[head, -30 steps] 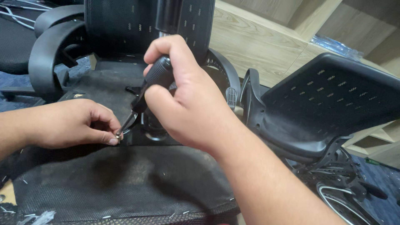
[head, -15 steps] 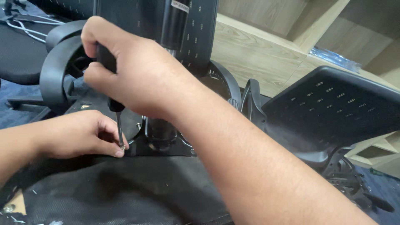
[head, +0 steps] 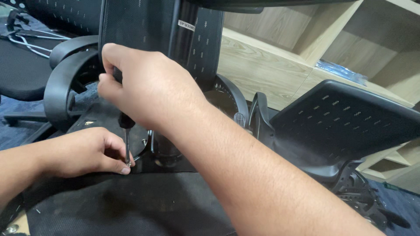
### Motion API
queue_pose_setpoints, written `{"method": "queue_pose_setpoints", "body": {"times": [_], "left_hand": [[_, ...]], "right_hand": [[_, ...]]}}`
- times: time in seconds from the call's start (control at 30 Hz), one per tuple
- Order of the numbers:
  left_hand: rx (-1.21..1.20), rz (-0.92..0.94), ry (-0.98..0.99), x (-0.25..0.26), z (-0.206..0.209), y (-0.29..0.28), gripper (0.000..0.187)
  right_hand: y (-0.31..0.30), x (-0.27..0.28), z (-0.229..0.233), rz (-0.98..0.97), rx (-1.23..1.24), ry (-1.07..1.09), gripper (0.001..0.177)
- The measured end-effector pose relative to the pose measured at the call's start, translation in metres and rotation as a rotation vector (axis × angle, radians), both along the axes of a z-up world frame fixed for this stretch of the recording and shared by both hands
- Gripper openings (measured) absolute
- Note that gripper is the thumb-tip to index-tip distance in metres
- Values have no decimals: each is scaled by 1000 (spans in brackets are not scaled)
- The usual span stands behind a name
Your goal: The person uses a screwdriver to tighten screws on the metal base of an office chair. They repeatedly insert and turn the screwdriver to secure the base plate to the chair seat.
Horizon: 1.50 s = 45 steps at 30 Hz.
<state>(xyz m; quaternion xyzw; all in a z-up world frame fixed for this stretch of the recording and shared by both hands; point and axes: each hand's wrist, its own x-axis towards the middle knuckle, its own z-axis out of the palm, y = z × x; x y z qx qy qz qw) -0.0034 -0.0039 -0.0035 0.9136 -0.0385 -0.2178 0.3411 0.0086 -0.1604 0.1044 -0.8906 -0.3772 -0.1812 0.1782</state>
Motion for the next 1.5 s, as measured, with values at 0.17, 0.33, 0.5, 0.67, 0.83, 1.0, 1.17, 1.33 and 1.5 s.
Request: {"method": "queue_pose_setpoints", "body": {"times": [0.17, 0.33, 0.5, 0.67, 0.83, 1.0, 1.17, 1.33, 1.5], "left_hand": [[-50, -19, -2, 5, -11, 6, 18], [-117, -55, -43, 9, -18, 10, 16], [-91, -20, -9, 11, -20, 10, 21], [-54, -35, -22, 10, -23, 12, 19], [-69, -38, -40, 11, -26, 13, 19], [-30, 18, -2, 8, -20, 9, 19], [59, 9, 5, 6, -12, 5, 20], [22, -1, -6, 6, -12, 4, 19], [0, 26, 27, 8, -16, 7, 19]], "right_hand": [[-8, 3, -6, 5, 59, -34, 24], [-16, 12, -7, -29, 69, 69, 39], [-22, 21, -13, 194, 191, 113, 28], [-29, 23, -14, 285, 233, 268, 34], [-26, 17, -8, 132, 126, 243, 31], [-28, 11, -2, 140, 123, 132, 37], [-30, 3, -3, 65, 112, 267, 39], [-27, 4, -1, -14, 44, 224, 39], [-27, 3, 0, 104, 134, 158, 38]]}}
